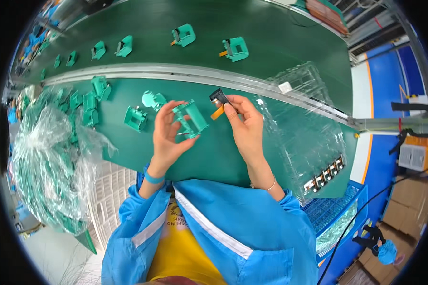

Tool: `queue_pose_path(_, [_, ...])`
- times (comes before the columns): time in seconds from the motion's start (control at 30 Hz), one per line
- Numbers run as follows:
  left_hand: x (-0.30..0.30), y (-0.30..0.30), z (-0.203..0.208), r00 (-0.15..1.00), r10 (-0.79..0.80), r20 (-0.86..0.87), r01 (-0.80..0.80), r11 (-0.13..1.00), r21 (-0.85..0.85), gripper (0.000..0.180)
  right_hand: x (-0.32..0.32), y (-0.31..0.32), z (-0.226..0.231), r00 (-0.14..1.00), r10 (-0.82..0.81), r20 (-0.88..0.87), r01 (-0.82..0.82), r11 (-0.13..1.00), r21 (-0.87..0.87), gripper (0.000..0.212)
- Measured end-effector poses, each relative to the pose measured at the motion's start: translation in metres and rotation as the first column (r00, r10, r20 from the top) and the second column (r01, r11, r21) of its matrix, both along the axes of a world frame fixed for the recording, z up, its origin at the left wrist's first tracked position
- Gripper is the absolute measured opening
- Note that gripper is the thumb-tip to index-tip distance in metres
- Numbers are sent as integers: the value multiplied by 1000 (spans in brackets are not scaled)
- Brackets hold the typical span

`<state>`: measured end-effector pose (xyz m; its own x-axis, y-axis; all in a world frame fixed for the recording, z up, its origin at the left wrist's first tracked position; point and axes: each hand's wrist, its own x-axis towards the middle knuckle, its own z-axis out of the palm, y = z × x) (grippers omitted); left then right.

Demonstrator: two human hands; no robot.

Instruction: Assembling black components into green plastic housings on an industrial assembly line.

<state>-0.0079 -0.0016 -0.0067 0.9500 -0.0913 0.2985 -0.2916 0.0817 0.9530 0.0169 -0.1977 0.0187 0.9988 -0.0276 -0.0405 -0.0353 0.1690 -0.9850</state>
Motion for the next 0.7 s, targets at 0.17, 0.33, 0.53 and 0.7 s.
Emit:
queue_pose_path(0.17, [-6,4,1,998,58,-9,-56,984,171,81,-4,27,-4,999,5,-41,-6,1000,-11,25])
queue_pose_path(0.33, [-5,3,2,988,152,26,-153,953,261,79,-11,39,-4,998,21,-55,-19,999,38,26])
queue_pose_path(0.53, [-5,-1,0,982,177,63,-187,955,229,79,-18,49,-3,999,-13,-47,16,997,73,25])
queue_pose_path(0.7, [-6,-2,2,979,189,76,-203,943,264,79,-23,48,-4,1000,-7,-26,8,999,36,22])
